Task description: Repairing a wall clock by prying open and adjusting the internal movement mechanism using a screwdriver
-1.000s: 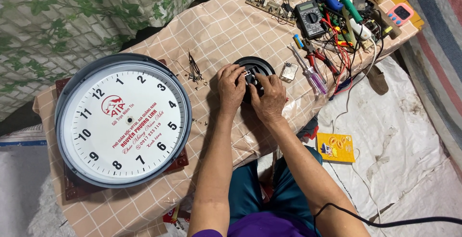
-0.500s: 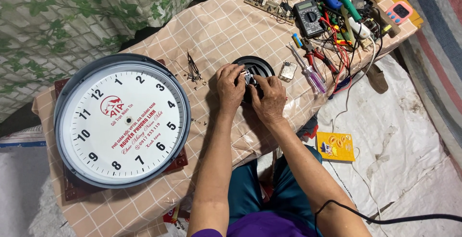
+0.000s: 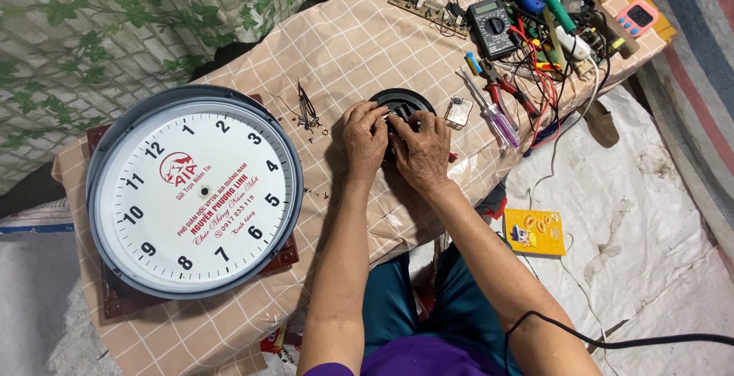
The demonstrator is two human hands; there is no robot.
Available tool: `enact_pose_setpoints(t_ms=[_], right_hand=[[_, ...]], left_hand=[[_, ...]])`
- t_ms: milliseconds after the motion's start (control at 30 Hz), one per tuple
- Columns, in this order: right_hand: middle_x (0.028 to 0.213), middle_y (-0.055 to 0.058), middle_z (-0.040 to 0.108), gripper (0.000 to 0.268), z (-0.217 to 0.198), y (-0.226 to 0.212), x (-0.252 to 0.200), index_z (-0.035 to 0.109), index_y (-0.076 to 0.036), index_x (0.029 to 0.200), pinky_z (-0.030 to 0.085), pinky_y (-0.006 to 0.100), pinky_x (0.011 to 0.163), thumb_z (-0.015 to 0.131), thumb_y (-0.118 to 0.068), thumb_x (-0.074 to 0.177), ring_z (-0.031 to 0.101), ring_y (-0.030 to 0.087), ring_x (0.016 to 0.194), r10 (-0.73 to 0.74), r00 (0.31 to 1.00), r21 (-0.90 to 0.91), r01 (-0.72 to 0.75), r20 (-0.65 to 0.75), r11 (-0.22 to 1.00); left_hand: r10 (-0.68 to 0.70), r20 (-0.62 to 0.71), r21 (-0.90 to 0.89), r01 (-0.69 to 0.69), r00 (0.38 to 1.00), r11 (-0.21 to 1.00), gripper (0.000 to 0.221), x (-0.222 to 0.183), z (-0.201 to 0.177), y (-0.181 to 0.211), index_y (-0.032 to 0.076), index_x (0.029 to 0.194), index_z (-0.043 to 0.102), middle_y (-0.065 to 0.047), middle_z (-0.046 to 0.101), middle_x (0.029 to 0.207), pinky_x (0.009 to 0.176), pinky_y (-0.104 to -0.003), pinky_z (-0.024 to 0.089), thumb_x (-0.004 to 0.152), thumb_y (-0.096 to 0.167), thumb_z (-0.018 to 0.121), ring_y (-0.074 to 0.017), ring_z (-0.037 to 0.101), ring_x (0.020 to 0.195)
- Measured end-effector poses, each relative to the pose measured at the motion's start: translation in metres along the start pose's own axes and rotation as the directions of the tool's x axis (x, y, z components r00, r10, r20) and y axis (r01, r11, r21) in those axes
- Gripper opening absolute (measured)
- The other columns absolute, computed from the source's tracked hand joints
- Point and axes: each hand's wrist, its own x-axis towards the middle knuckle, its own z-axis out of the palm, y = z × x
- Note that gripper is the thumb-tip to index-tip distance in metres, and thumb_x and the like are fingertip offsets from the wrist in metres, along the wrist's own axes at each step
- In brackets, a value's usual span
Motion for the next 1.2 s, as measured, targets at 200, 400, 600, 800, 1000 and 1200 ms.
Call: enact_pose_setpoints(t_ms=[200, 400, 600, 800, 1000, 1200], right_hand=[[0.114, 0.006, 0.051, 0.034, -0.008, 0.000, 0.000, 0.068, -0.028, 0.129, 0.042, 0.041, 0.084, 0.068, -0.037, 0.096, 0.052, 0.031, 0.108, 0.014, 1.000, 0.057, -0.014, 0.000, 0.998], [0.115, 0.008, 0.052, 0.038, -0.035, 0.020, -0.015, 0.064, -0.020, 0.136, 0.045, 0.042, 0.086, 0.066, -0.032, 0.099, 0.053, 0.030, 0.103, 0.099, 0.995, 0.078, -0.098, -0.006, 0.992], [0.114, 0.009, 0.055, 0.039, -0.030, 0.030, -0.044, 0.066, -0.016, 0.131, 0.047, 0.044, 0.086, 0.071, -0.025, 0.093, 0.055, 0.031, 0.102, 0.112, 0.994, 0.089, -0.112, 0.005, 0.990], [0.112, 0.004, 0.053, 0.040, -0.035, 0.022, -0.049, 0.067, -0.020, 0.130, 0.044, 0.041, 0.087, 0.072, -0.024, 0.091, 0.053, 0.028, 0.103, 0.125, 0.991, 0.080, -0.128, 0.036, 0.989], [0.114, 0.004, 0.055, 0.043, -0.019, 0.020, -0.039, 0.068, -0.027, 0.130, 0.043, 0.041, 0.085, 0.067, -0.015, 0.089, 0.053, 0.027, 0.104, 0.032, 0.999, 0.081, -0.031, -0.009, 0.996], [0.117, 0.005, 0.054, 0.041, -0.030, 0.005, -0.019, 0.068, -0.032, 0.127, 0.043, 0.040, 0.090, 0.064, -0.017, 0.089, 0.055, 0.030, 0.111, -0.076, 0.996, -0.022, 0.077, 0.040, 0.997]], left_hand=[[-0.001, 0.015, -0.013, 0.002, 1.000, 1.000, 0.026, 0.001, -0.004, 0.007, 0.012, 0.106, 0.078, -0.011, 0.068, 0.109, 0.103, -0.045, 0.048, 0.087, 0.002, 0.063, -0.0321, 0.057, 0.121], [0.026, 0.110, 0.048, -0.031, 0.994, 0.998, 0.047, 0.001, -0.003, -0.003, 0.013, 0.121, 0.075, -0.011, 0.067, 0.118, 0.113, -0.044, 0.039, 0.075, 0.011, 0.068, -0.0315, 0.054, 0.124], [0.056, 0.349, 0.084, -0.091, 0.935, 0.992, 0.083, 0.003, -0.017, 0.004, 0.004, 0.138, 0.063, -0.021, 0.054, 0.138, 0.121, -0.051, 0.025, 0.061, 0.028, 0.085, -0.0408, 0.044, 0.135], [0.023, 0.363, 0.121, -0.072, 0.932, 0.990, 0.075, 0.003, -0.013, 0.001, 0.010, 0.132, 0.066, -0.016, 0.052, 0.139, 0.121, -0.048, 0.025, 0.063, 0.028, 0.090, -0.0369, 0.043, 0.135], [-0.006, 0.360, 0.128, -0.044, 0.933, 0.991, 0.071, 0.004, -0.016, 0.006, 0.012, 0.130, 0.067, -0.014, 0.053, 0.138, 0.121, -0.048, 0.026, 0.064, 0.028, 0.089, -0.0361, 0.044, 0.135], [0.020, 0.356, 0.158, -0.081, 0.934, 0.984, 0.065, 0.003, -0.018, 0.010, 0.015, 0.129, 0.068, -0.013, 0.052, 0.137, 0.120, -0.047, 0.028, 0.066, 0.024, 0.083, -0.0344, 0.044, 0.134]])
